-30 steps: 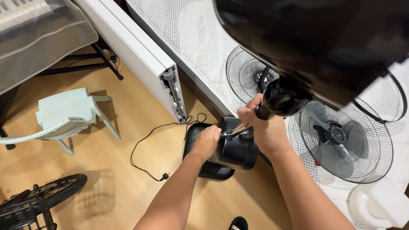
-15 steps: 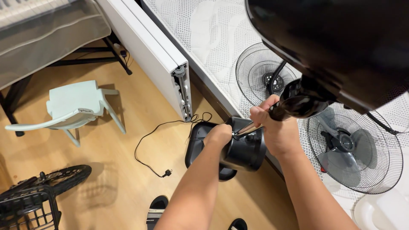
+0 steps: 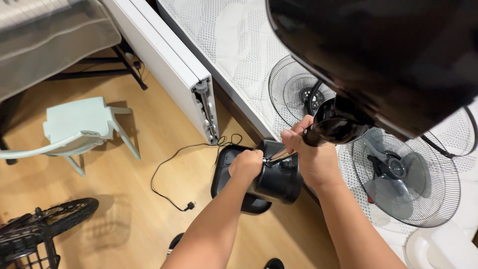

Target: The person disassembles a standing electric fan by removing the front grille, fan blade, and rear motor housing, then reassembles the components in reverse order. They use a screwdriver to loosen and tighten fasteners on the base and neck, and place removed parts on a nearby mattress.

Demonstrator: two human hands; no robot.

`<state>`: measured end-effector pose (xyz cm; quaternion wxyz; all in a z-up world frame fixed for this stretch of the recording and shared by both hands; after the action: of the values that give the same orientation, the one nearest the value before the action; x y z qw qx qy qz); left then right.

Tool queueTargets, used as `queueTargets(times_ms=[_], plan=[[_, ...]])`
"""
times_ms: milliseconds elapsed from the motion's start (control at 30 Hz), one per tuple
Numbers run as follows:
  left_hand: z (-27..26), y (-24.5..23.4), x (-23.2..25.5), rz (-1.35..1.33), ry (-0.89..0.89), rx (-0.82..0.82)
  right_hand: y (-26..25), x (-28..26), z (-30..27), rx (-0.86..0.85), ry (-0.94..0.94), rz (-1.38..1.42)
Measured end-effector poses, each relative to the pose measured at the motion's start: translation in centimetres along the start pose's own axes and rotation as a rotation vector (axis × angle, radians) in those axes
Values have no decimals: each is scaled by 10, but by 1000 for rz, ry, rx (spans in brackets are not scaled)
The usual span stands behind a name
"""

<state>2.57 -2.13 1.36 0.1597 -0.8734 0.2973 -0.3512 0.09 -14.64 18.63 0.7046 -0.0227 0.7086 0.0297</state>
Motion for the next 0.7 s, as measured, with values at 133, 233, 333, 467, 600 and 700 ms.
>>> queueTargets(times_ms=[133,233,333,467,600,700], plan=[[1,-14,16,-24,-86,-105,2,0,2,19,-21,-63],[3,-5,14,-125,-146,-61,1,2,4,25,-13,6],[9,4,9,-123,-56,26,2,2,6,28,3,-41],[16,19,-8,-102,112,126,2,6,5,34,-28,3],[23,21,-9,-127,216,182,-1,10,6,26,-28,72],[13,16,-10,-70,147,125,3,13,4,120,-12,-9]])
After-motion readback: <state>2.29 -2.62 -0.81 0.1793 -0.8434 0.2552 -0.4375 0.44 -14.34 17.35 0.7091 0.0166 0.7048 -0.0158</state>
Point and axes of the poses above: each hand's wrist, its own z-axis towards the middle knuckle, its own y-axis out of the palm, x = y × z, the point moved 1 cm from there along z, towards the middle knuckle, and after that the axes turned 6 degrees about -x, right-handed, at the moved point
